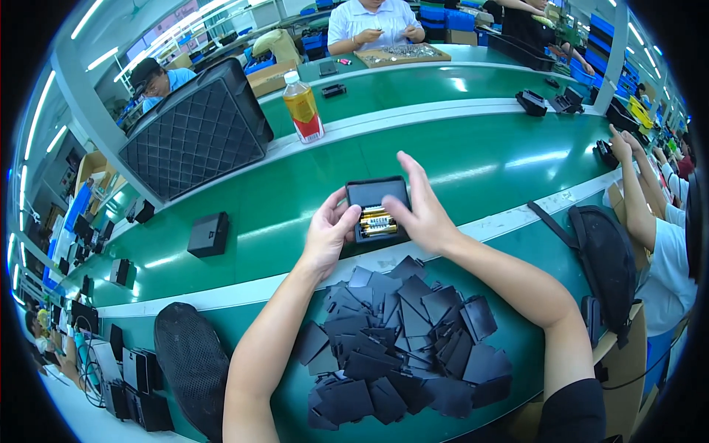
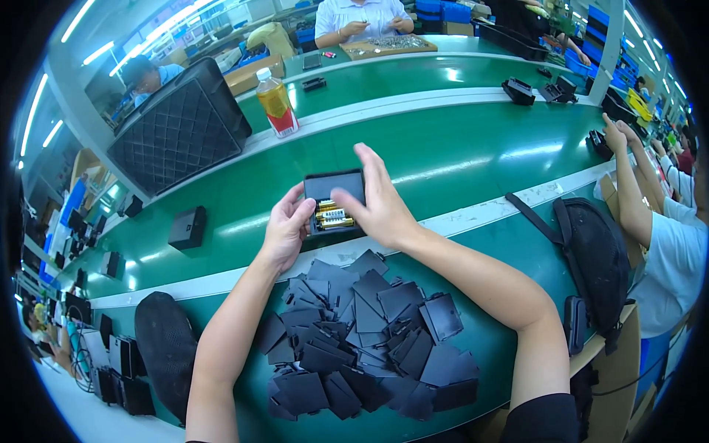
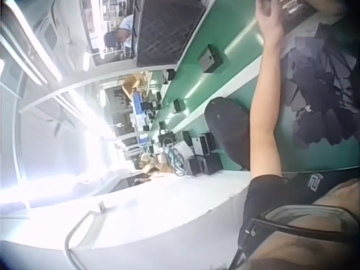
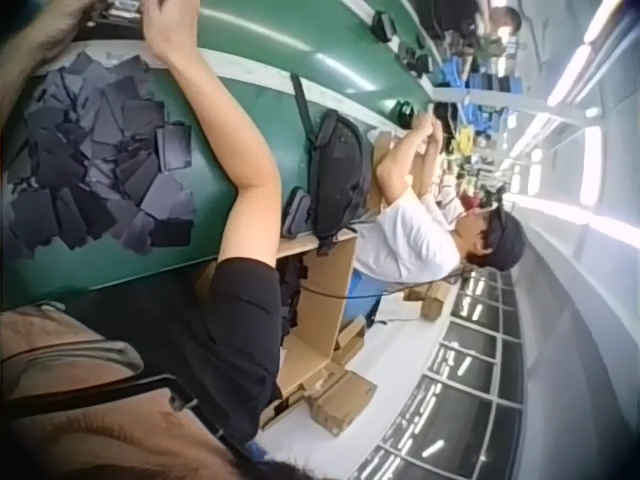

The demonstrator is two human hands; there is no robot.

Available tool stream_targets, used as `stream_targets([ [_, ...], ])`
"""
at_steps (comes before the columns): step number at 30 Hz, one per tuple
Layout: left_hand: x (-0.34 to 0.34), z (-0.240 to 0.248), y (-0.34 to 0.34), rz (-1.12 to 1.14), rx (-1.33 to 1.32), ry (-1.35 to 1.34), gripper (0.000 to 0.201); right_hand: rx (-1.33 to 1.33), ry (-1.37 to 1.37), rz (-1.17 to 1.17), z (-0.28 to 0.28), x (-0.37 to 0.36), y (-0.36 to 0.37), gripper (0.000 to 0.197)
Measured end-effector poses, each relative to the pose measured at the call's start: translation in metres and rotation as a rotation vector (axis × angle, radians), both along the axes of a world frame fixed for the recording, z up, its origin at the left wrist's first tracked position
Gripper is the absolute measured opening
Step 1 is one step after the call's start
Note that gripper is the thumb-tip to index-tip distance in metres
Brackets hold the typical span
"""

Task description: Assembling small components into black boxes at a factory workstation.

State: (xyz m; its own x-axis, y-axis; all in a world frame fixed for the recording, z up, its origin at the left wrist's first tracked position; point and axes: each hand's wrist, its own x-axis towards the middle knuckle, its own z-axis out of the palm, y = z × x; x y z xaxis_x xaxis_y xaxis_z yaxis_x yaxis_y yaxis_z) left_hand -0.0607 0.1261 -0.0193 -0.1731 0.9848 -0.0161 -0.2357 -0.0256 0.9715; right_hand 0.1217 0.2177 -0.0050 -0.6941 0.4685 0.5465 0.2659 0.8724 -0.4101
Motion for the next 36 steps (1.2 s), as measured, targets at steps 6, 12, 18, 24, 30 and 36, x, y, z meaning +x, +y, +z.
stream_targets([
  [6,0.019,-0.001,0.006,-0.005,0.179,0.043,0.051,-0.886,0.321,0.012,-0.003,0.001,0.001,0.067],
  [12,0.026,-0.001,0.004,-0.018,0.143,-0.007,0.05,-0.874,0.471,0.097,-0.009,0.008,-0.003,0.051],
  [18,0.027,0.003,-0.004,-0.051,0.105,-0.058,0.052,-0.935,0.541,0.13,-0.005,0.012,-0.008,0.062],
  [24,0.025,0.005,-0.002,-0.14,0.024,0.03,0.052,-1.029,0.505,0.115,-0.014,0.013,0.001,0.062],
  [30,0.012,-0.007,-0.002,-0.117,0.128,-0.07,0.054,-0.962,0.524,0.02,-0.018,0.003,0.002,0.058],
  [36,-0.003,-0.007,-0.003,0.092,0.134,-0.04,0.048,-0.095,0.243,-0.127,0.022,0.016,-0.022,0.047],
])
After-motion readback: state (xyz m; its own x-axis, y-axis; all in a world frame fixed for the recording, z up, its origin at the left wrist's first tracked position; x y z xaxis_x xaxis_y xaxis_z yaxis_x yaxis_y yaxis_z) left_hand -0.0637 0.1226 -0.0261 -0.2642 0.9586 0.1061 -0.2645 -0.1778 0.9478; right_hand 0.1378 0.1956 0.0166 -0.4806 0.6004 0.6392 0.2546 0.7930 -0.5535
